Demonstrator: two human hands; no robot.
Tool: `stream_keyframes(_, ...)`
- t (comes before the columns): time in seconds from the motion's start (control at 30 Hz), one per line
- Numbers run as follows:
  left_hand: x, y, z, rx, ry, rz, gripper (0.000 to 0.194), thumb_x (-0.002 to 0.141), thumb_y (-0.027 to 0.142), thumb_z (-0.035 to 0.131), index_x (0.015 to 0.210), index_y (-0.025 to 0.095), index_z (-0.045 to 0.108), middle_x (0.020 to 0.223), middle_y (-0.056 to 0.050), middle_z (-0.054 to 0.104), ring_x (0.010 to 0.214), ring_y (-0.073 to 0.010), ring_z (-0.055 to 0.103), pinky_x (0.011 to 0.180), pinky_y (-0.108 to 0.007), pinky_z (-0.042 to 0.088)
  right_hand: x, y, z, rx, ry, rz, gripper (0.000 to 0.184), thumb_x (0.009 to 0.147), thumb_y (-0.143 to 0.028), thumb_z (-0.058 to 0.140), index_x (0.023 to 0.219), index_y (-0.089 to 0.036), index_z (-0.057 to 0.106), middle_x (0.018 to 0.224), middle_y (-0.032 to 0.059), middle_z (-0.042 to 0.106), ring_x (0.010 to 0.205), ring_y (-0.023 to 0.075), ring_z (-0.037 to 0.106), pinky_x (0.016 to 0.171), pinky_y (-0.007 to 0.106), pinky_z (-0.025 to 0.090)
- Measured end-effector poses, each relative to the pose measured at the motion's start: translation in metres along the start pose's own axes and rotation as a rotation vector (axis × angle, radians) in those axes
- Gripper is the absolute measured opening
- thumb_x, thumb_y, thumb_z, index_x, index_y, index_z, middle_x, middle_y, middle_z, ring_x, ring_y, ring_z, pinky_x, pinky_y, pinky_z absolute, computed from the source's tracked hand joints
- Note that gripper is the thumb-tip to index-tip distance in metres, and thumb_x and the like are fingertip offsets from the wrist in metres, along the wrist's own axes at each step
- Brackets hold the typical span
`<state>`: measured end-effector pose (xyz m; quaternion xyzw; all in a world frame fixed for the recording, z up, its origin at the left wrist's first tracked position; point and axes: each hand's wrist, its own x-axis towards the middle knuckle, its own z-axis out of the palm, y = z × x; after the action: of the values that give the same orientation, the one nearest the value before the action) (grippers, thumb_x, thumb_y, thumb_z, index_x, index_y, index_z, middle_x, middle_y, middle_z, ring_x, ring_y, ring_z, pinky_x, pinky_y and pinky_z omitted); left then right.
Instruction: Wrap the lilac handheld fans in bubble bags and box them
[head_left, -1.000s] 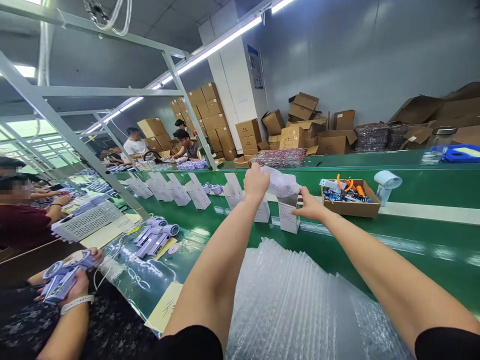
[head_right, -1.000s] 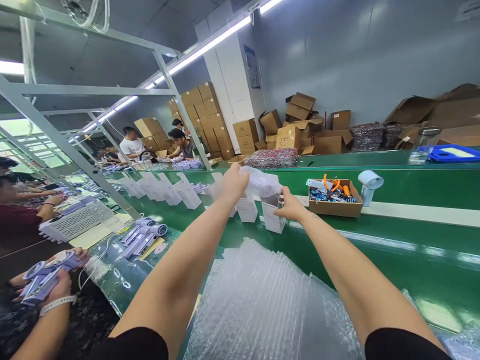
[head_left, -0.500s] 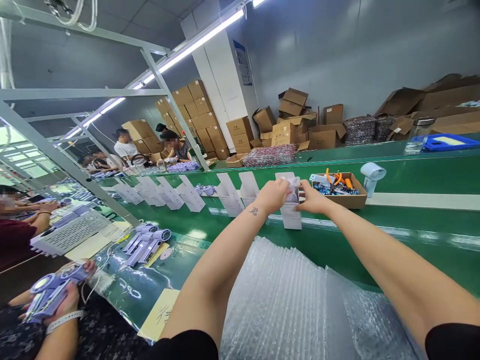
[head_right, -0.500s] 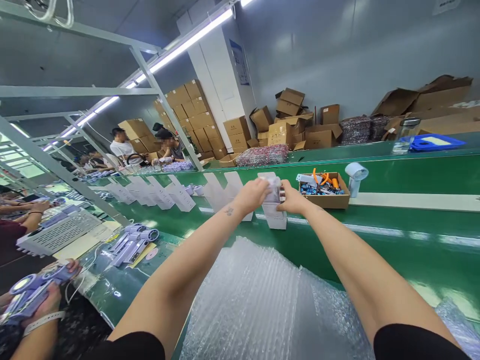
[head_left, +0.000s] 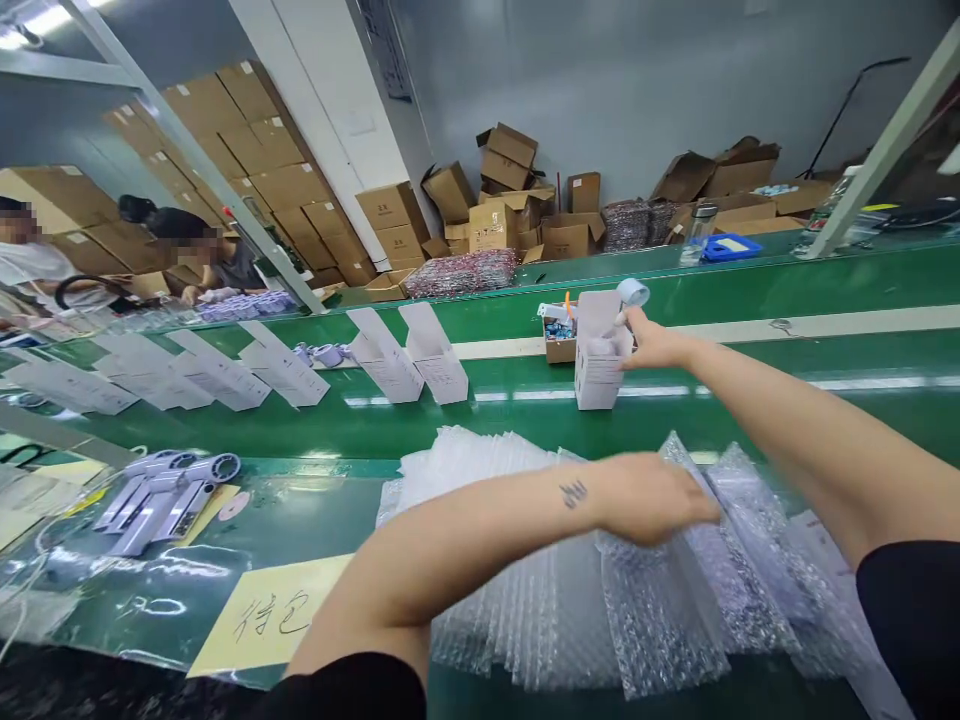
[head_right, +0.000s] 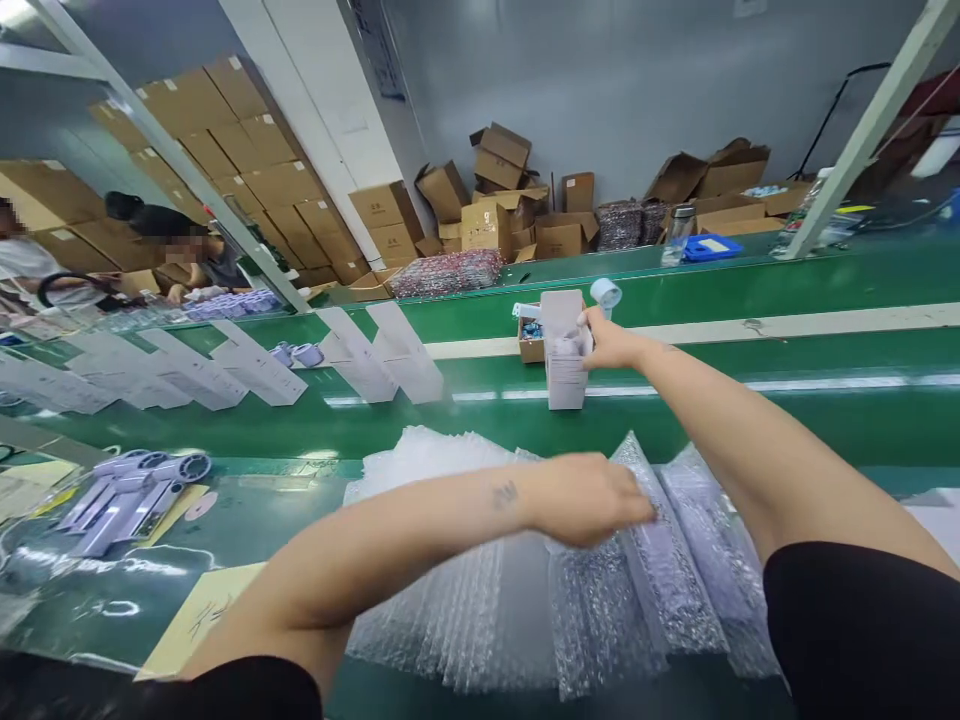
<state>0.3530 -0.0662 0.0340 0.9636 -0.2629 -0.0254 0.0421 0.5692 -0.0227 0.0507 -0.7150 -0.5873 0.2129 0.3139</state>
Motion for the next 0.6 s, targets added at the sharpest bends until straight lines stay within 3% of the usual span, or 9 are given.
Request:
stream_keyframes(0.07,0.026,0.021,0.033,0.063,-0.005,0.067,0.038,0.081,0.015,0.048,0.117,0.024,0.055,0.108,-0.006,0.062,0.099,-0.0213,0.055,0.061,-0.032,0.038,-0.016,0.002,-0.006,-0.009,0.011,-0.016,0.067,0.057,-0.024,0.074,0.108,-0.023,0.031,0.118,0.0128,0.053,0.105,0.03,0.057,0.085,0.044,0.049)
stream_keyframes(0.13,0.041,0.032,0.057,0.176,0.007,0.12,0.029,0.084,0.019,0.049,0.109,0.028,0.06,0.102,-0.005,0.062,0.09,-0.0208,0.057,0.064,-0.034,0.037,-0.027,-0.002,-0.01,-0.025,0.024,-0.047,0.066,0.061,-0.028,0.073,0.112,-0.024,0.031,0.122,0.0119,0.052,0.108,0.0277,0.056,0.087,0.041,0.048)
stream_keyframes(0.2,0.045,0.035,0.07,0.275,0.034,0.209,0.02,0.086,0.024,0.048,0.098,0.028,0.064,0.09,-0.005,0.062,0.076,-0.0177,0.056,0.063,-0.033,0.034,-0.034,-0.01,-0.016,-0.064,0.051,-0.063,0.066,0.061,-0.029,0.073,0.114,-0.024,0.034,0.122,0.0121,0.053,0.11,0.0288,0.054,0.089,0.043,0.046)
stream_keyframes(0.33,0.036,0.031,0.073,0.363,0.078,0.298,0.02,0.088,0.026,0.046,0.097,0.028,0.063,0.082,-0.004,0.06,0.067,-0.0156,0.054,0.056,-0.03,0.03,-0.033,-0.026,-0.033,-0.192,0.145,-0.074,0.062,0.058,-0.029,0.073,0.113,-0.021,0.045,0.124,0.0134,0.051,0.115,0.0326,0.049,0.094,0.045,0.042)
stream_keyframes(0.5,0.028,0.034,0.071,0.336,0.05,0.249,0.019,0.088,0.027,0.047,0.079,0.025,0.064,0.104,-0.006,0.059,0.097,-0.0202,0.054,0.055,-0.029,0.034,-0.02,-0.045,-0.047,-0.31,0.157,-0.017,0.037,0.061,-0.022,0.07,0.096,-0.02,0.058,0.101,0.0085,0.063,0.091,0.0281,0.06,0.086,0.044,0.046)
stream_keyframes(0.6,0.018,0.025,0.054,0.257,0.026,0.202,0.018,0.087,0.024,0.046,0.081,0.026,0.063,0.109,-0.005,0.06,0.103,-0.0191,0.053,0.058,-0.029,0.039,-0.022,-0.065,-0.053,-0.333,0.13,-0.018,0.025,0.06,-0.019,0.071,0.083,-0.022,0.06,0.088,0.0051,0.065,0.085,0.0255,0.06,0.085,0.042,0.046)
